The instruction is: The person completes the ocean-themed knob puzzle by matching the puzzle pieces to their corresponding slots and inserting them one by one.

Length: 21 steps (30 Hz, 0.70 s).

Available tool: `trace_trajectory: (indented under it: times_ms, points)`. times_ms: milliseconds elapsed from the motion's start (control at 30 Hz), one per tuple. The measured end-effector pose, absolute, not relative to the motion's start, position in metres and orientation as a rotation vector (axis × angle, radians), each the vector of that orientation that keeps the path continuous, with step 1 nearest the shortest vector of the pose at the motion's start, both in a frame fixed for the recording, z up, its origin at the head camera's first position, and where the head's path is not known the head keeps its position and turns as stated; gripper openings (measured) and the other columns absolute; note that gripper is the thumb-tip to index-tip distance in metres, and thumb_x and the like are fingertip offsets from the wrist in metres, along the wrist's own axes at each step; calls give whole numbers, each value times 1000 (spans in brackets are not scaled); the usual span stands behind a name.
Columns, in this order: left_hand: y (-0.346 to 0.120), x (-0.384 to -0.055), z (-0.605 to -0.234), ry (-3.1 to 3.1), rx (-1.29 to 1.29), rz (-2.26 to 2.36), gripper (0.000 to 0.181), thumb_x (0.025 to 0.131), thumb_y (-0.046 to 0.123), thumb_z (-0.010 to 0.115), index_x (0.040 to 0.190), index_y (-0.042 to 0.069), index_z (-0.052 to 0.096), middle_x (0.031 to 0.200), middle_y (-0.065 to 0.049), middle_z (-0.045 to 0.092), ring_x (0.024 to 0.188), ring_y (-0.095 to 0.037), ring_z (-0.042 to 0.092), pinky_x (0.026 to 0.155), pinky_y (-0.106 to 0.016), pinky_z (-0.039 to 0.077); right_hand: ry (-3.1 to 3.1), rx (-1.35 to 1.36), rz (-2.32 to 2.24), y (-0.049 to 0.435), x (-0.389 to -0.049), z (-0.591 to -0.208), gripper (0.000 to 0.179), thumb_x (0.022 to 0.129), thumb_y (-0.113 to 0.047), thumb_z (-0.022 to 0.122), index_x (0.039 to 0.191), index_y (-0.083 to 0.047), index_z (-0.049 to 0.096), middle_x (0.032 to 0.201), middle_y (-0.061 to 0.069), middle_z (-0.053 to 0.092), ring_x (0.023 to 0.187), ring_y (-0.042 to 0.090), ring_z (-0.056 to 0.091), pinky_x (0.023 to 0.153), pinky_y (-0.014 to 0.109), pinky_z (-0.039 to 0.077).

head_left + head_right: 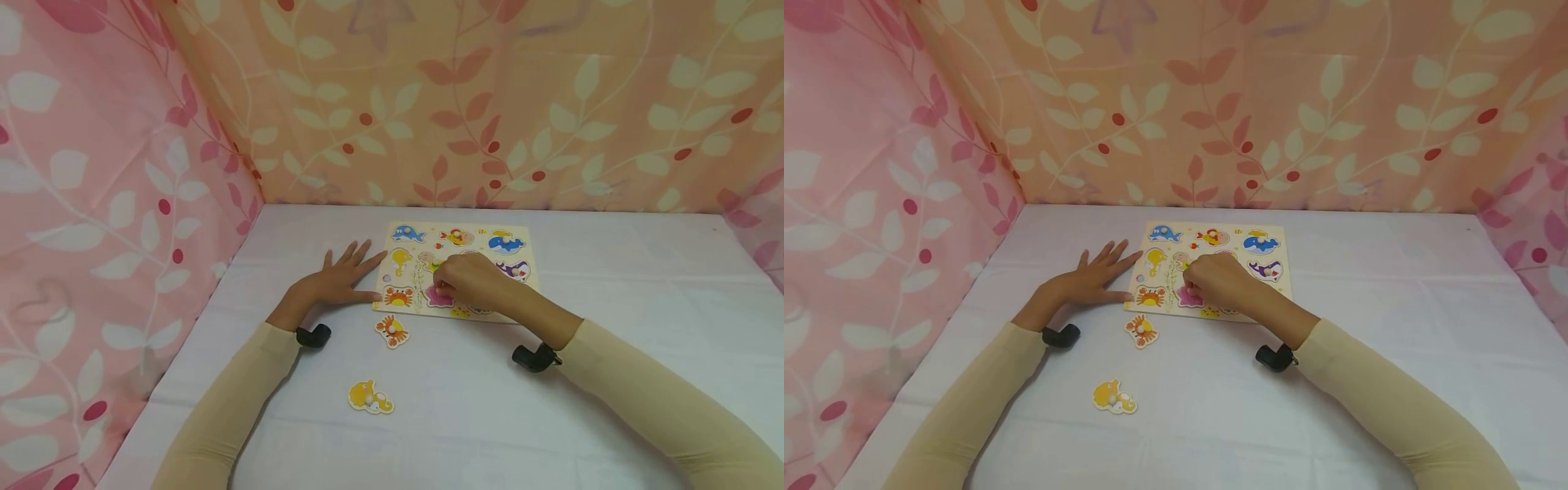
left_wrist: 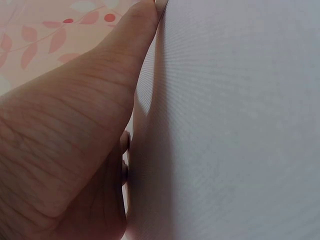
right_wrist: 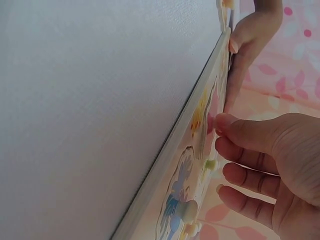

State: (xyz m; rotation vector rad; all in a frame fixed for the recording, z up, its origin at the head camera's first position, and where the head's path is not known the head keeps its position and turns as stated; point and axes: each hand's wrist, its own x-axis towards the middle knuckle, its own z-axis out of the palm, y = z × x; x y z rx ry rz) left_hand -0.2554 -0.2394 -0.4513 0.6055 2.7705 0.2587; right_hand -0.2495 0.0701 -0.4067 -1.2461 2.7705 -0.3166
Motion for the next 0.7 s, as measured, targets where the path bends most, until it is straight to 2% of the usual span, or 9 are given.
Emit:
trace_trajectory:
  times_ms: [400,700]
  points:
    - [-240,-257,-454,2769,606,249,101,84,81,55,163,42,6,171,-5,-9,155,-34,-15,113,-72,-10,2783,-1185,-303,68,-246,-410,5,91,-20,78,92,-15,77,78,-4,66,74,16,57,73,28,52]
    - [-241,-258,-454,2771,605,263,101,83,82,54,163,42,6,171,-4,-10,155,-33,-15,113,-71,-11,2785,-1048,-436,68,-244,-414,11,91,-23,78,98,-15,79,84,-4,71,77,15,59,78,30,53]
